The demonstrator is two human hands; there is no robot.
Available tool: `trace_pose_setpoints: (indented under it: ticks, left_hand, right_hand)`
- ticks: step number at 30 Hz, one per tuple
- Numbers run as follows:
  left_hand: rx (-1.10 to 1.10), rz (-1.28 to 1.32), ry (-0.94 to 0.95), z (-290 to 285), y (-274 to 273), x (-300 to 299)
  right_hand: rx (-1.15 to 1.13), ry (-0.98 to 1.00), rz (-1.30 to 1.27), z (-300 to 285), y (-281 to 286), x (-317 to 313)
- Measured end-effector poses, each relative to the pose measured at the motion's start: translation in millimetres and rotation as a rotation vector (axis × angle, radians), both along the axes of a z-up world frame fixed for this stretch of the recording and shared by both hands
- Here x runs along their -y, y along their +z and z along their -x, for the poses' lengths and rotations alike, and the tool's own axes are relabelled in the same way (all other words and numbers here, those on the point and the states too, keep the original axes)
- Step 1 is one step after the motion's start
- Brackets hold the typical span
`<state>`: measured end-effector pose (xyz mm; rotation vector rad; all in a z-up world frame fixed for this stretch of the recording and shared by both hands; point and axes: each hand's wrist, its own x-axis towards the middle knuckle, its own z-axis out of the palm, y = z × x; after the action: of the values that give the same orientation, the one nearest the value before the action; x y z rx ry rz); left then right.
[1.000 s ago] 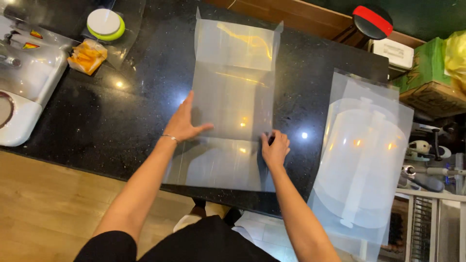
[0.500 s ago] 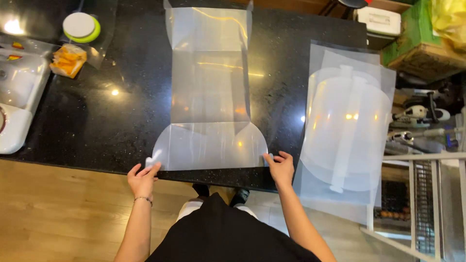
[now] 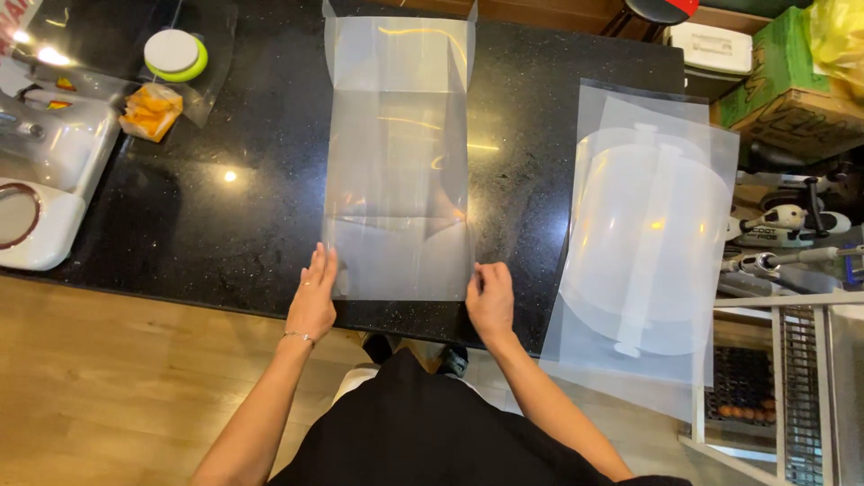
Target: The person handles large translucent plastic sheets on a black countertop, unfolding and repositioning them, wiping their surfaces with a small cloth or tissue, folding sheets over, and stacking them with other sheets on the counter.
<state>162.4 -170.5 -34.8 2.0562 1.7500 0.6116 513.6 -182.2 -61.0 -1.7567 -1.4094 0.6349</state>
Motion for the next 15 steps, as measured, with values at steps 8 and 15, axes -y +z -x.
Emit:
trace_pose_setpoints:
  ticks: [8,15]
  left_hand:
    - [-0.317,0.038,-0.273,-7,3,-12]
    - [-0.39,0.151,-0.154,0,-20,-41]
  right_hand:
    - [0.447,0.303,-0.226,25,30,-9]
    - [0.549,0.452,-0.196,20,16,-30]
